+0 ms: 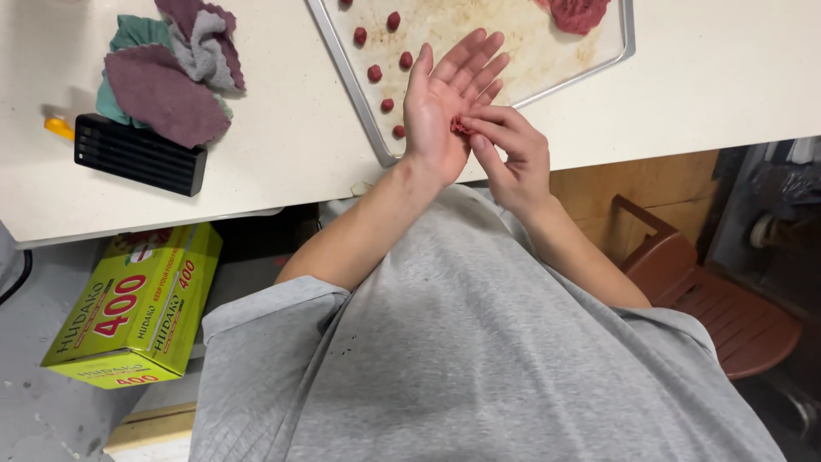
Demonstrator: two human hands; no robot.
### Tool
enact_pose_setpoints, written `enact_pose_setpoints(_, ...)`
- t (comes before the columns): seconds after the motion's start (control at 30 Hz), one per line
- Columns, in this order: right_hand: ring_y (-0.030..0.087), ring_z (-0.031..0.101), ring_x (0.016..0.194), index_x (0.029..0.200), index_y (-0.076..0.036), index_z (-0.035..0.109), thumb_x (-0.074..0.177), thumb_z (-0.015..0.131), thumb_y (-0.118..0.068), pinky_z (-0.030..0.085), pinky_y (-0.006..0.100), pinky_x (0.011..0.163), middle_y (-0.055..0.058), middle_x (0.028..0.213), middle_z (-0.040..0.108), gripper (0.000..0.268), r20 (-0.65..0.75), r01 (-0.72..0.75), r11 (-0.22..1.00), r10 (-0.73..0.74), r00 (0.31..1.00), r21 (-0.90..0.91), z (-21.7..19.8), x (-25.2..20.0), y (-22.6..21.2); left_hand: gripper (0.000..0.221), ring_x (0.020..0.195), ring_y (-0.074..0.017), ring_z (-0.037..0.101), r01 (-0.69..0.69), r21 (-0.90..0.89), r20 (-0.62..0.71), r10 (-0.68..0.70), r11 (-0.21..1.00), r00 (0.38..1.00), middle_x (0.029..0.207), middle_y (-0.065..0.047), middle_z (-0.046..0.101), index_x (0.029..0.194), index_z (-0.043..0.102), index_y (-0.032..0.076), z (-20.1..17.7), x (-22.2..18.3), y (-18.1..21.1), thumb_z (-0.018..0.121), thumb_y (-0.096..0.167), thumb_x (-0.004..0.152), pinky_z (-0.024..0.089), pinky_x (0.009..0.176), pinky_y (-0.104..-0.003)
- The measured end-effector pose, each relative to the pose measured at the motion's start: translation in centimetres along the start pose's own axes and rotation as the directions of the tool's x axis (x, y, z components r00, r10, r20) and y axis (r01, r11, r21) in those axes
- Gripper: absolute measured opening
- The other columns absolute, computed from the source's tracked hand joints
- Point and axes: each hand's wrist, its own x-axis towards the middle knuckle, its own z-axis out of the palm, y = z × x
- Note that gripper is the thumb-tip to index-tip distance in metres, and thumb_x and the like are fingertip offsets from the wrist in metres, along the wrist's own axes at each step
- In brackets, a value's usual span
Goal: Rolling small pieces of red dough or paste into uniform balls and placing them on a tray.
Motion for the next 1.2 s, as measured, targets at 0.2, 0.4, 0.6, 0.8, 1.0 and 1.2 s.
enact_pose_setpoints(0.2, 0.011, 0.065, 0.087, 0.11, 0.001, 0.074, 0.093, 0.081, 0.004, 0.054, 0.026, 0.08, 0.011, 0.103, 0.074, 0.019, -0.054, -0.264, 0.947, 0.278, 0.959, 0.182, -0.8, 0.2, 1.0, 0.067, 0.142, -0.0324, 0.053, 0.001, 0.048, 0.109, -0.006, 0.999, 0.994, 0.15, -0.023, 0.057, 0.149, 0.05, -0.006, -0.6, -0.3, -2.2, 0.028, 0.048, 0.117, 0.039, 0.126, -0.043)
enact_pose_setpoints(0.4, 0.017, 0.065, 0.101, 0.115, -0.002, 0.077, 0.094, 0.081, 0.005, 0.054, 0.027, 0.08, 0.013, 0.121, 0.065, 0.022, -0.104, -0.038, 0.989, 0.023, 0.994, -0.146, -2.3, 0.8, 0.1, 0.064, 0.142, -0.0316, 0.052, 0.079, -0.067, 0.119, -0.07, 0.995, 0.99, 0.151, -0.021, 0.055, 0.15, 0.047, -0.005, 1.4, 0.8, -2.3, 0.028, 0.046, 0.116, 0.038, 0.126, -0.047)
enact_pose_setpoints(0.6, 0.02, 0.063, 0.111, 0.134, 0.002, 0.066, 0.1, 0.055, 0.002, 0.052, 0.029, 0.094, 0.016, 0.132, 0.061, 0.035, 0.032, -0.021, 0.997, 0.024, 0.999, -0.075, -5.9, 2.0, -1.0, 0.063, 0.142, -0.0309, 0.054, 0.095, -0.06, 0.14, -0.086, 0.994, 0.986, 0.151, -0.02, 0.056, 0.152, 0.048, -0.002, 2.7, 3.7, -2.7, 0.03, 0.047, 0.116, 0.039, 0.123, -0.042)
enact_pose_setpoints(0.8, 0.014, 0.066, 0.104, 0.123, 0.005, 0.07, 0.105, 0.064, 0.002, 0.054, 0.028, 0.092, 0.011, 0.119, 0.071, 0.02, -0.105, -0.274, 0.924, 0.31, 0.945, 0.268, -9.7, 2.1, 4.1, 0.061, 0.138, -0.0314, 0.055, 0.115, -0.029, 0.067, -0.113, 0.993, 0.991, 0.147, -0.021, 0.058, 0.149, 0.049, -0.002, 1.7, 6.5, -3.4, 0.034, 0.046, 0.114, 0.04, 0.122, -0.044)
enact_pose_setpoints(1.0, 0.009, 0.067, 0.092, 0.107, -0.002, 0.069, 0.094, 0.079, 0.002, 0.057, 0.025, 0.085, 0.004, 0.101, 0.073, 0.016, -0.098, -0.404, 0.838, 0.467, 0.879, 0.366, -14.3, 4.9, 13.4, 0.058, 0.137, -0.0287, 0.056, 0.092, 0.184, -0.152, -0.064, 0.979, 0.986, 0.146, -0.019, 0.058, 0.147, 0.048, -0.002, -1.3, 6.1, -2.6, 0.035, 0.043, 0.111, 0.042, 0.118, -0.042)
enact_pose_setpoints(1.2, 0.019, 0.067, 0.089, 0.098, -0.003, 0.069, 0.089, 0.085, -0.003, 0.057, 0.032, 0.079, 0.007, 0.101, 0.069, 0.018, 0.116, -0.072, 0.785, 0.181, 0.977, -0.615, -18.3, 10.5, 21.1, 0.057, 0.132, -0.028, 0.057, 0.056, 0.28, -0.257, 0.019, 0.958, 0.966, 0.145, -0.018, 0.059, 0.146, 0.048, -0.001, -2.7, 5.6, -1.3, 0.034, 0.04, 0.11, 0.042, 0.114, -0.04)
